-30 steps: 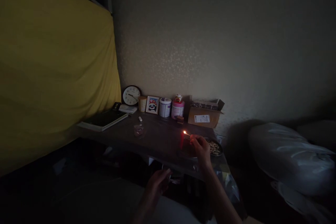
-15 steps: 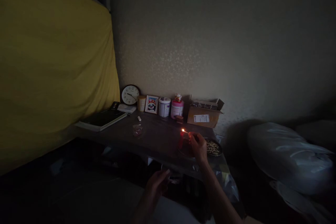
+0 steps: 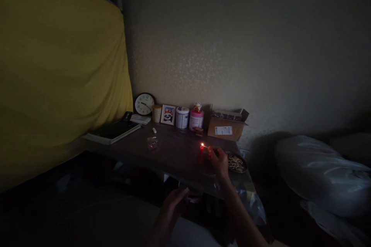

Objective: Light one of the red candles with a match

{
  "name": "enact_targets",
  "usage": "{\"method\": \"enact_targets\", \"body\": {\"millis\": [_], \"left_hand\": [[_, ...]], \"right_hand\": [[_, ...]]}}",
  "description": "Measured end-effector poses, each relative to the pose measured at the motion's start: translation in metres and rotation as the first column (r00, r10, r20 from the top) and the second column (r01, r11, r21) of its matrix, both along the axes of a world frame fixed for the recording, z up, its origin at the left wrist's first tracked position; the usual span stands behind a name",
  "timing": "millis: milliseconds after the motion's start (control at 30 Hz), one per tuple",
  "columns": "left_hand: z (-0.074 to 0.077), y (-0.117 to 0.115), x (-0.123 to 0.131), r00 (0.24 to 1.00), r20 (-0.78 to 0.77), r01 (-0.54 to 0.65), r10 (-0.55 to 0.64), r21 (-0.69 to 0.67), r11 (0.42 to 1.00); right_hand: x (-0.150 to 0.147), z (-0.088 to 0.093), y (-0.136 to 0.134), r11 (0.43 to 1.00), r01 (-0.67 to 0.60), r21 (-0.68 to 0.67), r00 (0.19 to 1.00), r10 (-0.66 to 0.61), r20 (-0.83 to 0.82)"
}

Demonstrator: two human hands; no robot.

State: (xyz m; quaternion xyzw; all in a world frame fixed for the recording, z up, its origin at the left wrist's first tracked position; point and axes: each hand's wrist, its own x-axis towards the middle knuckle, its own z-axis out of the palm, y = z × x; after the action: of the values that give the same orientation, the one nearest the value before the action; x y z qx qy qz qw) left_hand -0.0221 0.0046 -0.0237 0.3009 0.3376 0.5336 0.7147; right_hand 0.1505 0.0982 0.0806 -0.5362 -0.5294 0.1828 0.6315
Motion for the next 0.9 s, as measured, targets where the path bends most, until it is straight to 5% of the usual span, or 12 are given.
{"method": "enact_targets", "body": {"millis": [900], "left_hand": [[0.0002, 0.0002, -0.0001, 1.000, 0.030, 0.010, -0.010, -0.002, 1.000]], "right_hand": [[0.0028, -0.0053, 0.0003, 0.999, -0.047, -0.013, 0.999, 0.047, -0.026]]}}
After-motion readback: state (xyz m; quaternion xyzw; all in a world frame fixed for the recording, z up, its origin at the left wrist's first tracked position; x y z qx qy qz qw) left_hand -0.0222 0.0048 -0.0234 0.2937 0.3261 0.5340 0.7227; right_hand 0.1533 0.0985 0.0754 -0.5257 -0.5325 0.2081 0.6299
